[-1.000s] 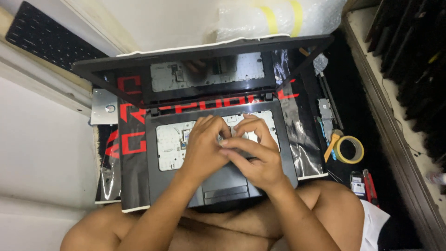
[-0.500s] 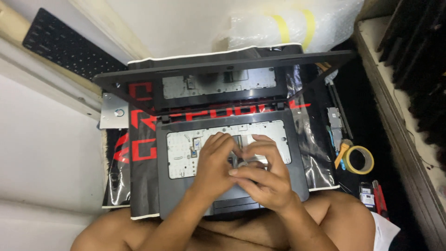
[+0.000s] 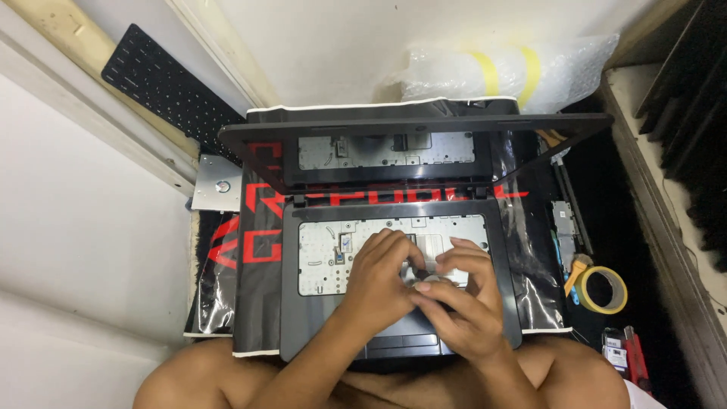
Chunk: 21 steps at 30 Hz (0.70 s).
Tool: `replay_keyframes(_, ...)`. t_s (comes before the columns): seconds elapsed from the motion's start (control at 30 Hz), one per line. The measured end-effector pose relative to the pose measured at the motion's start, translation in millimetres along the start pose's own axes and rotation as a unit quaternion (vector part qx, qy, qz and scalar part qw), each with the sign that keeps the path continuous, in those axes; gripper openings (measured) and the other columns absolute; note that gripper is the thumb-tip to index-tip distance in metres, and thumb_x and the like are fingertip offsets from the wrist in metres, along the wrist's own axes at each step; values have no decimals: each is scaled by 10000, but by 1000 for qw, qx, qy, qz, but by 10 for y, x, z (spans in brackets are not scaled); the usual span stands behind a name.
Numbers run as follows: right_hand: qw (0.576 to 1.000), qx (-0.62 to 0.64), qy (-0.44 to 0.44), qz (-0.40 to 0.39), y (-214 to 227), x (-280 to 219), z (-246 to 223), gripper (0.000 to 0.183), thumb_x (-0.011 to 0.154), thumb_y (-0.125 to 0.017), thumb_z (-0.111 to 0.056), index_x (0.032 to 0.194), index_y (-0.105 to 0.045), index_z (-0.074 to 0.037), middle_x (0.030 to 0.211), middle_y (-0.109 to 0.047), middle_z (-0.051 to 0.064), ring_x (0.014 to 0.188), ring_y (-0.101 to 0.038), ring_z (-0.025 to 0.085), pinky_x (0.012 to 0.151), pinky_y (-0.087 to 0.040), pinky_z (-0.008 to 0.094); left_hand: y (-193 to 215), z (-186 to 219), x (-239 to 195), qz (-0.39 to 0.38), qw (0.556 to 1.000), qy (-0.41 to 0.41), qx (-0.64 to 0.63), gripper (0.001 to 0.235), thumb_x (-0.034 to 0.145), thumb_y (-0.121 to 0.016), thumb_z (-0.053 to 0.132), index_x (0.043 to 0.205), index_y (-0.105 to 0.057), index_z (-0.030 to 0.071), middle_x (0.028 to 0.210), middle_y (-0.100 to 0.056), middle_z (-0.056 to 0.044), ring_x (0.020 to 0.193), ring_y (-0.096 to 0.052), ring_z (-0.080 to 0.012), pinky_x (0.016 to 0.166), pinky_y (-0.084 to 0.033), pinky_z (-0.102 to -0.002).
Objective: The person uses a screwdriver to pry and unscrew the laptop keyboard, then lifts it off to reveal the internal components. They proceed to disconnect the keyboard ribbon cable and remove a small internal component from the chassis.
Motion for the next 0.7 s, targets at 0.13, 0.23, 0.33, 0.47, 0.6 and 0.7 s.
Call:
replay_keyframes(0.13,1000,1,-16,6,15,47,-2,171,910,-733,-28,1058,-669,-83,1014,-588,134,963,-647,323,1074,-539,589,37,52,38,-21,1000,-6,-5,243,737,-684,34,903,-527,115,886,-593,-4,844,-549,-211,765,-437,-332)
replay_keyframes(0.23,998,20,-34,-38,-30,56,65,223,1024,-496,19,1225,-579,-33,1180,-668,184,1183,-650,397,1191,-442,622,-19,194,33,-97,991,-90,-26,315,918,-623,119,1204,-603,-13,1205,-650,-136,1166,-596,-311,1030,-474,-416)
replay_keyframes(0.33,997,41,-36,-60,-64,42,76,243,1017,-508,-12,1257,-545,-20,1224,-655,203,1219,-645,412,1184,-448,611,-70,129,-12,-81,991,-102,-2,160,934,-670,115,1047,-660,2,1032,-708,-121,1023,-652,-292,925,-493,-410)
replay_keyframes(0.47,1000,6,-25,-6,-28,33,62,305,886,-792,-61,1143,-627,-78,1105,-584,184,1041,-634,324,1114,-548,597,-39,-25,30,-39,999,-3,7,194,774,-709,87,913,-577,119,894,-634,-5,863,-592,-223,801,-453,-346)
replay_keyframes(0.6,997,11,-70,-8,-17,81,131,225,963,-623,55,1182,-601,5,1095,-640,211,1065,-659,351,1152,-516,599,-115,-243,21,-145,987,59,43,511,818,-702,232,1290,-572,86,1254,-589,-83,1197,-552,-291,994,-438,-437)
replay_keyframes(0.7,993,63,-85,-48,-35,89,195,246,1082,-391,-23,1322,-437,-10,1208,-662,219,1297,-596,388,1238,-415,625,63,-402,-13,-139,986,55,71,517,907,-641,145,1412,-539,108,1338,-593,-105,1247,-549,-315,1040,-421,-467)
Point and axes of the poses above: each hand's wrist, its own x-axis towards the middle knuckle, its own y-axis out of the back of the hand, z = x × y, the point moved 10 cm from there along x, towards the middle knuckle
